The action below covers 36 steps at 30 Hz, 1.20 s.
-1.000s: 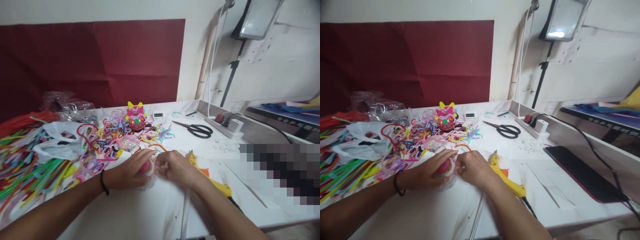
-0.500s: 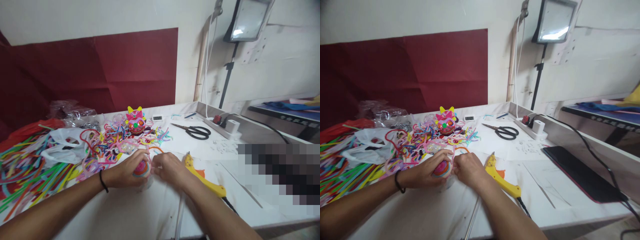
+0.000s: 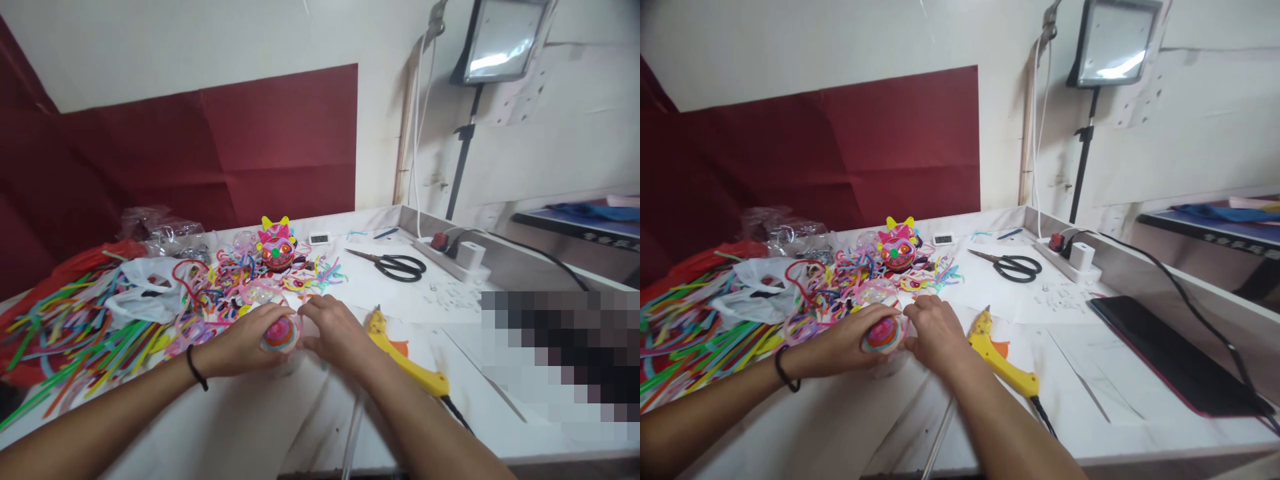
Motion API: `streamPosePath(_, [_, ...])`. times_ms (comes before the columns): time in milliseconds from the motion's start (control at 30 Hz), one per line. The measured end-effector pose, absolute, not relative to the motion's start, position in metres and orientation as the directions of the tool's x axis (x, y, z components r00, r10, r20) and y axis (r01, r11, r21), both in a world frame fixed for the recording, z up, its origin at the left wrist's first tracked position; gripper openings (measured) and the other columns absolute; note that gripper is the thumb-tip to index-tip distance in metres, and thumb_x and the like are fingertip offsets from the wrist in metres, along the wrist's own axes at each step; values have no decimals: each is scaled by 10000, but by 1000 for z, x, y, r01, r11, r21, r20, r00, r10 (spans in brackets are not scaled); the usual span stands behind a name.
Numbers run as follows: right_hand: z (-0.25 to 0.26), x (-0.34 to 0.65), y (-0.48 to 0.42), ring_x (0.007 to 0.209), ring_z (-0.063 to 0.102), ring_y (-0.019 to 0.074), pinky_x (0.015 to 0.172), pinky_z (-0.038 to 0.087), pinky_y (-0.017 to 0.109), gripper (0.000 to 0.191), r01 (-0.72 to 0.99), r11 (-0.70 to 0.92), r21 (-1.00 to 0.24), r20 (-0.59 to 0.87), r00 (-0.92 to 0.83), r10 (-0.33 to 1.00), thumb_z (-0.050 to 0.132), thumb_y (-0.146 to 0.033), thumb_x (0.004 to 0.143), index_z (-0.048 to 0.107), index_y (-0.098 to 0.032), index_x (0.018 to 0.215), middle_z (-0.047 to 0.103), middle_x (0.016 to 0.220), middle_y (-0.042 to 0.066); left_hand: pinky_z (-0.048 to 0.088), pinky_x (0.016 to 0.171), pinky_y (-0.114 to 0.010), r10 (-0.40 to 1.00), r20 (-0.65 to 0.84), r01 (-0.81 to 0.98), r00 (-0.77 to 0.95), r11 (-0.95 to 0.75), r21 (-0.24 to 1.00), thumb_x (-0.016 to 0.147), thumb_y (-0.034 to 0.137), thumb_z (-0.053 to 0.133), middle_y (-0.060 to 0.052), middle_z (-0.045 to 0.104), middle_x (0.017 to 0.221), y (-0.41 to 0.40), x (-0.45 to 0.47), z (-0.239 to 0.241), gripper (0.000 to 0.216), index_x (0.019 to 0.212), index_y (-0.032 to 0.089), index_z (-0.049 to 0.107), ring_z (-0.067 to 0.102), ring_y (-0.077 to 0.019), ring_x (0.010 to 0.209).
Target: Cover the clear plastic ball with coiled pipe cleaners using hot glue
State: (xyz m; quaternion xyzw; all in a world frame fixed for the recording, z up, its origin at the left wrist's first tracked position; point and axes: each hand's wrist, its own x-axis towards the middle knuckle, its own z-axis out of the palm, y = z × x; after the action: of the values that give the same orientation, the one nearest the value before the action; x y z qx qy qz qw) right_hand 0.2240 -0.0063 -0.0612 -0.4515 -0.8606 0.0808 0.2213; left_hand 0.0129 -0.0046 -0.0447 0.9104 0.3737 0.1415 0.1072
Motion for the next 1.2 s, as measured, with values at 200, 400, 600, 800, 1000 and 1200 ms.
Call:
streamPosePath(200, [-65, 219, -7, 1092, 567, 300, 878, 376, 414, 350, 739, 622, -258, 329, -538, 776, 735, -453, 811, 718, -161, 1002, 706, 1037, 114, 469, 944, -341, 671, 151, 605, 726, -727, 324, 763, 165, 656, -53, 617, 1187, -6, 13, -38, 446, 1181, 220, 513, 583, -235, 1083])
streamPosePath(400, [-67, 219, -6, 1069, 587, 271, 880, 348, 410, 313, 738, 626, -252, 328, -543, 773, 661, -469, 873, 719, -172, 953, 718, 1007, 106, 445, 989, -384, 692, 248, 620, 678, -720, 311, 799, 180, 655, -74, 570, 1197, -19, 19, -56, 433, 1190, 223, 473, 533, -252, 1124])
streamPosePath(600, [-66, 218, -7, 1077, 586, 275, 892, 346, 406, 281, 729, 634, -258, 303, -562, 769, 688, -440, 862, 723, -174, 946, 723, 1006, 101, 436, 990, -379, 671, 233, 566, 704, -728, 387, 909, 292, 608, -81, 569, 1195, -14, 14, -56, 324, 1197, 215, 481, 531, -241, 1112])
streamPosePath(800, [-66, 215, -11, 1053, 591, 281, 906, 349, 412, 280, 707, 656, -265, 302, -585, 753, 730, -410, 832, 727, -161, 960, 727, 978, 100, 459, 933, -357, 624, 155, 525, 766, -746, 409, 874, 207, 612, -75, 566, 1133, -11, 9, -44, 323, 1173, 204, 491, 536, -224, 1045])
streamPosePath(1000, [-67, 214, -10, 1023, 604, 265, 913, 346, 407, 195, 699, 656, -285, 309, -581, 753, 747, -331, 824, 730, -168, 928, 726, 948, 83, 463, 869, -363, 635, 219, 540, 741, -757, 368, 829, 176, 601, -76, 538, 1063, -15, 14, -51, 289, 1094, 196, 487, 515, -228, 972])
streamPosePath(1200, [-70, 216, -9, 1011, 610, 239, 906, 358, 390, 173, 693, 644, -325, 312, -564, 764, 746, -311, 827, 726, -190, 949, 722, 939, 55, 461, 856, -389, 665, 297, 552, 685, -740, 384, 892, 216, 507, -72, 543, 1046, -18, 17, -62, 171, 1062, 206, 488, 511, -233, 955])
